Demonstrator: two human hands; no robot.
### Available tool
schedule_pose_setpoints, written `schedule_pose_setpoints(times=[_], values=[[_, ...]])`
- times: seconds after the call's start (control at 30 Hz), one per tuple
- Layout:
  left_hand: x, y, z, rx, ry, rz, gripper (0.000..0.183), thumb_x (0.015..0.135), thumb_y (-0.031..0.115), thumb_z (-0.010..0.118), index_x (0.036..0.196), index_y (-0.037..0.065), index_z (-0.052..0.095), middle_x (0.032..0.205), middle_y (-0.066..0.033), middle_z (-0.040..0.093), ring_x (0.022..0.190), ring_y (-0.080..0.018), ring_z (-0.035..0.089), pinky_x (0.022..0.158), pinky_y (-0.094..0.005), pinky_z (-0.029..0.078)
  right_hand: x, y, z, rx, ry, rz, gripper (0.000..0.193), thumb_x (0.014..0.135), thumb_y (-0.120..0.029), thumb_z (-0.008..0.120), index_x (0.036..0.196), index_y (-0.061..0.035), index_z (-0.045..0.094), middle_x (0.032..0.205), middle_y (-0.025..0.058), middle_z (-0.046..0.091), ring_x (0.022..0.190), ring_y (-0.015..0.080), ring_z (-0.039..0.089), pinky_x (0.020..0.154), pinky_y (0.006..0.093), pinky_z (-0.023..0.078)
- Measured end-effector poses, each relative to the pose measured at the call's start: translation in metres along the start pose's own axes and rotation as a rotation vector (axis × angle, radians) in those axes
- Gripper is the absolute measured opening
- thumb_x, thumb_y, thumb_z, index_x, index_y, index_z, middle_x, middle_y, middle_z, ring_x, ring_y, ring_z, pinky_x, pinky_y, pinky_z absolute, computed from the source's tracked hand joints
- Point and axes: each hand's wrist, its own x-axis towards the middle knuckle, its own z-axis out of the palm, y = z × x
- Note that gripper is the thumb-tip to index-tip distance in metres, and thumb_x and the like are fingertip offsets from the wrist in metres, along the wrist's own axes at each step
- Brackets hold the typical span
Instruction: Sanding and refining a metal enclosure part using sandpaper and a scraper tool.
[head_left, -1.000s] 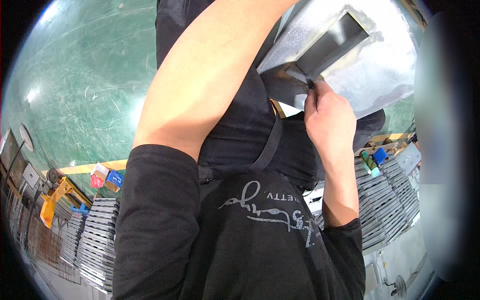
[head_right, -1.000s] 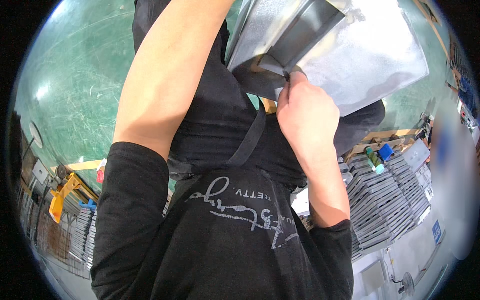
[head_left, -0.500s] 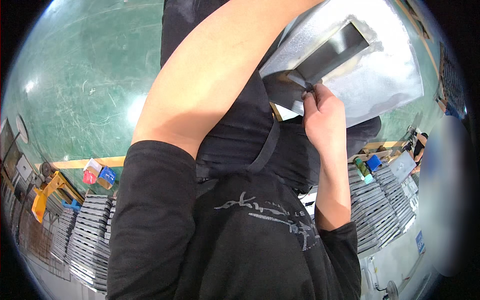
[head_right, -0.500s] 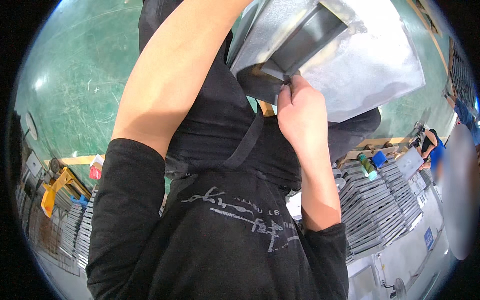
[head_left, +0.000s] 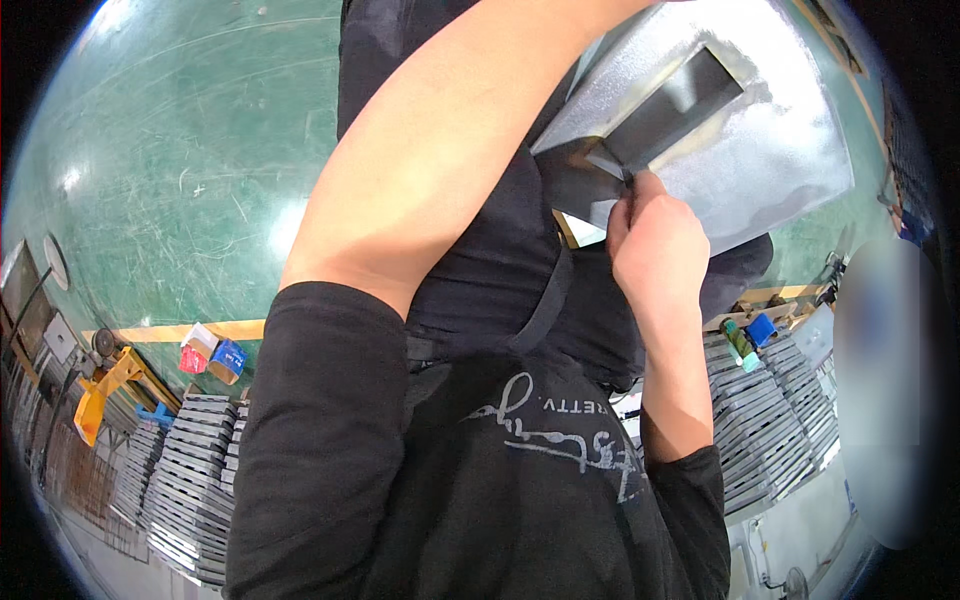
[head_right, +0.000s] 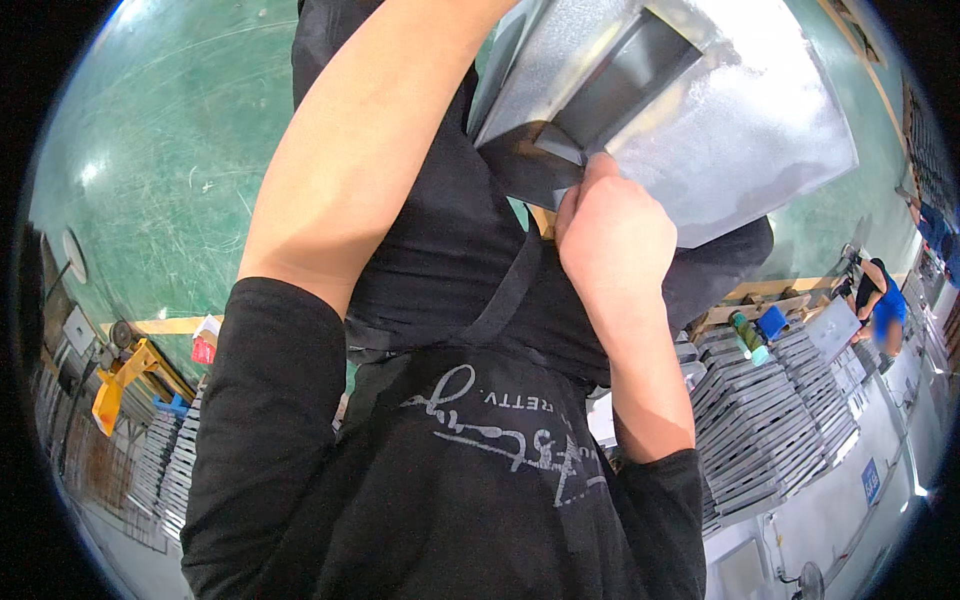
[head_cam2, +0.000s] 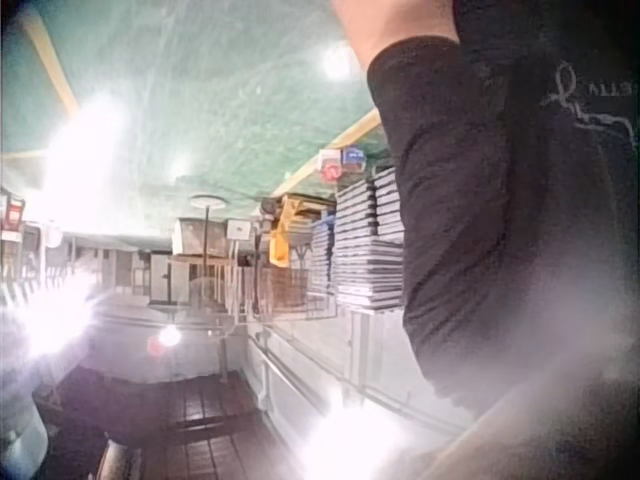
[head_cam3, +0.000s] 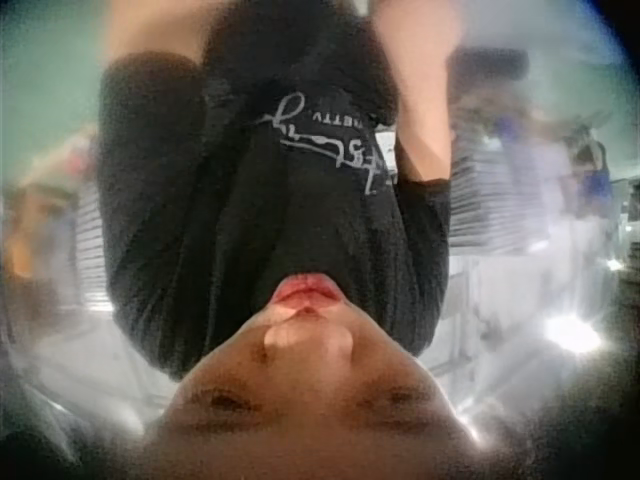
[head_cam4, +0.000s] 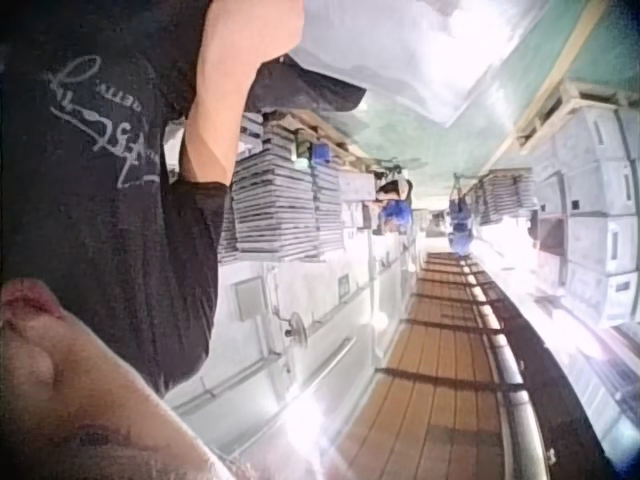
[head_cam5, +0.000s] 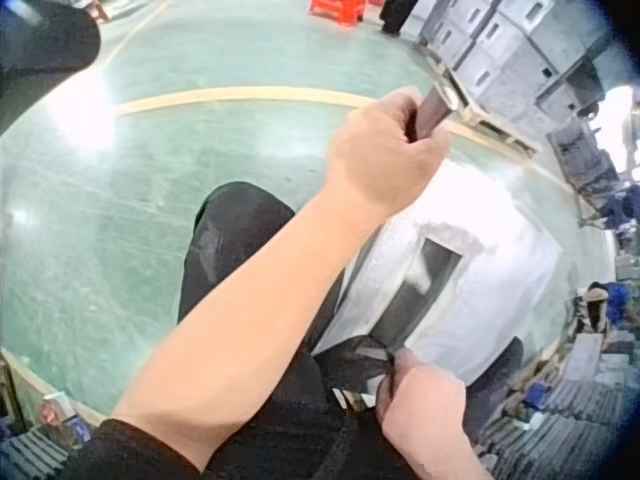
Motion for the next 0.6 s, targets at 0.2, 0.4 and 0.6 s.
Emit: schedule_pose_setpoints(times=[0.2, 0.4, 0.6], values=[[0.002, 0.000, 0.003, 0.006, 0.029, 0.057, 0.025, 0.083, 0.029, 0.064, 0.082, 0.004, 0.063, 0.076, -0.0208, 0.065, 0.075, -0.0388, 0.064, 0.068, -0.0441, 0.050, 0.008, 0.016, 0.004, 0.381, 0.039, -0.008, 0.022, 0.090, -0.018, 0.056, 0.088, 0.0030, 0.062, 0.080, 0.0295, 0.064, 0.082, 0.0483, 0.063, 0.075, 0.0539, 0.050], [0.007, -0.008, 0.000, -0.037, 0.005, 0.075, 0.026, 0.083, 0.027, 0.064, 0.081, 0.002, 0.062, 0.071, -0.0214, 0.062, 0.068, -0.0370, 0.062, 0.063, -0.0421, 0.048, 0.005, 0.005, -0.002, 0.215, 0.042, 0.003, 0.022, 0.091, -0.020, 0.056, 0.089, 0.0008, 0.062, 0.080, 0.0270, 0.066, 0.081, 0.0472, 0.065, 0.074, 0.0539, 0.051], [0.004, 0.000, -0.002, 0.006, -0.019, 0.037, 0.026, 0.084, 0.027, 0.064, 0.082, 0.001, 0.062, 0.071, -0.0212, 0.063, 0.068, -0.0346, 0.063, 0.064, -0.0415, 0.049, 0.006, 0.010, -0.002, 0.110, 0.020, -0.028, 0.020, 0.091, -0.019, 0.055, 0.092, -0.0009, 0.061, 0.079, 0.0264, 0.067, 0.079, 0.0472, 0.065, 0.074, 0.0543, 0.052]])
